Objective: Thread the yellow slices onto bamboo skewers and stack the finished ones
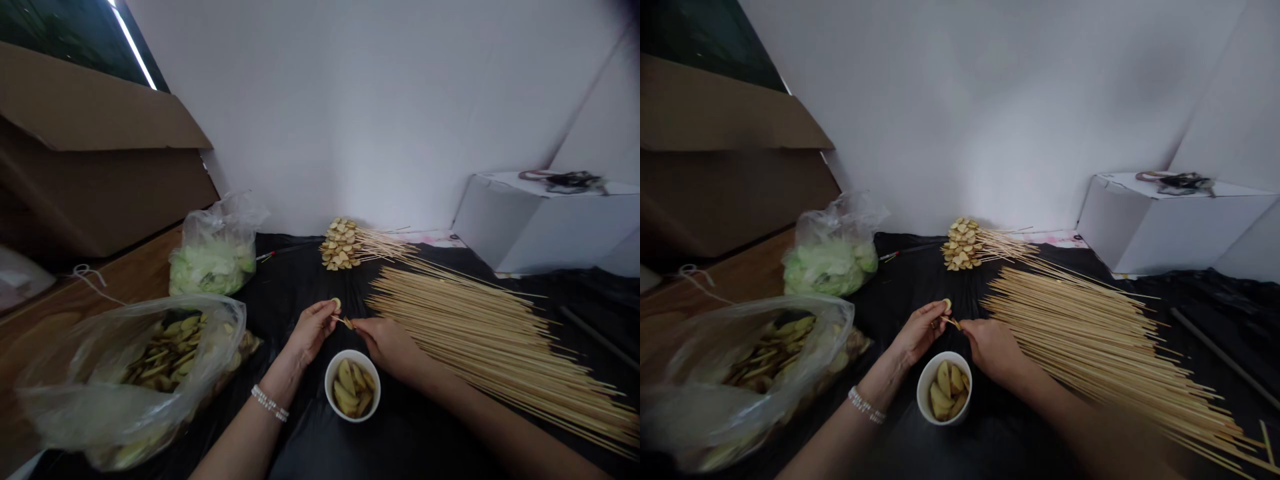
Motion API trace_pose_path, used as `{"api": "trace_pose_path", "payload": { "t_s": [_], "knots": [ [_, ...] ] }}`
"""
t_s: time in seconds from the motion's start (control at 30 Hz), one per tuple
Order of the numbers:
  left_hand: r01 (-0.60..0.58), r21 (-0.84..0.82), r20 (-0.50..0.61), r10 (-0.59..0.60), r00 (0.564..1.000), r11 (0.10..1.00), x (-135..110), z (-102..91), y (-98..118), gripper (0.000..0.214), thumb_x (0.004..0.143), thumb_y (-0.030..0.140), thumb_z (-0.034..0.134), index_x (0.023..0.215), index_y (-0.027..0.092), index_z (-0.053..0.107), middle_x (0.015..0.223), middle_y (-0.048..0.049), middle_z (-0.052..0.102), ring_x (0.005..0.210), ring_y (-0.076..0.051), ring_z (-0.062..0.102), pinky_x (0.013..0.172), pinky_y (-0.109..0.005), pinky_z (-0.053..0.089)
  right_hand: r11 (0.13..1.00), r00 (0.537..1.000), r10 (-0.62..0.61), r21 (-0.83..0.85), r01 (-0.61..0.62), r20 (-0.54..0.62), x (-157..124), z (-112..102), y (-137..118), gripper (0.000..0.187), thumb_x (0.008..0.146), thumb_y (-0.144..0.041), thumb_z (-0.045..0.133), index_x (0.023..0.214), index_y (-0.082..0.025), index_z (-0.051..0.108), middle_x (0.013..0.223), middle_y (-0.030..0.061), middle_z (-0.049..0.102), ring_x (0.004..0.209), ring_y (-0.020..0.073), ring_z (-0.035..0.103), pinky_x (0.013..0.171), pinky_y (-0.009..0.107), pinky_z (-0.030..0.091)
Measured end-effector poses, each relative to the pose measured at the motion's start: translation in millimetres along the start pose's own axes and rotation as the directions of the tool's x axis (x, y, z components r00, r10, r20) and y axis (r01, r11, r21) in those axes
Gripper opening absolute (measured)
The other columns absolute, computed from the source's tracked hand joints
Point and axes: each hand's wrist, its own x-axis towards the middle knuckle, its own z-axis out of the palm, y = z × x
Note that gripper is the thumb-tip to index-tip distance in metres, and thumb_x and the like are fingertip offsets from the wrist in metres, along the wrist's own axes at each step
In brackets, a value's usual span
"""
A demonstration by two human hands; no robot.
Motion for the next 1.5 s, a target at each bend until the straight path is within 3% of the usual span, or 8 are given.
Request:
{"api": "trace_pose_path", "payload": {
  "t_s": [0.83, 1.23, 1.5],
  "knots": [
    [0.018, 0.008, -0.001, -0.018, 1.0, 1.0, -0.5, 1.2, 1.6, 0.009, 0.073, 0.014, 0.072, 0.079, 0.01, 0.069, 0.071, -0.0038, 0.066, 0.055, -0.006, 0.059, 0.049, -0.012, 0.046, 0.998, 1.0, -0.029, -0.062, 0.03, 0.011, 0.5, 5.8, 1.9, 0.026, 0.093, -0.021, 0.038, 0.098, -0.021, 0.064, 0.092, 0.005, 0.071, 0.08, 0.016, 0.065, 0.066, 0.024, 0.037],
    [0.002, 0.087, 0.032, -0.005, 0.999, 0.996, -1.3, 1.7, -0.3, 0.018, 0.066, 0.02, 0.079, 0.078, 0.01, 0.069, 0.07, -0.0047, 0.067, 0.057, -0.006, 0.059, 0.051, -0.013, 0.045, 0.99, 0.995, 0.015, -0.138, -0.001, 0.098, -0.2, 5.9, -2.7, 0.023, 0.091, -0.021, 0.039, 0.096, -0.022, 0.061, 0.089, 0.0046, 0.07, 0.075, 0.0157, 0.065, 0.058, 0.024, 0.033],
    [0.004, 0.115, 0.043, -0.009, 0.999, 0.993, -2.4, 3.4, 0.2, 0.022, 0.063, 0.022, 0.081, 0.078, 0.01, 0.07, 0.07, -0.0048, 0.067, 0.056, -0.006, 0.058, 0.05, -0.013, 0.045, 0.978, 0.996, 0.017, -0.207, 0.001, 0.085, -0.1, 7.7, -2.7, 0.021, 0.09, -0.021, 0.041, 0.097, -0.022, 0.061, 0.087, 0.004, 0.069, 0.074, 0.0168, 0.065, 0.056, 0.024, 0.032]
  ]
}}
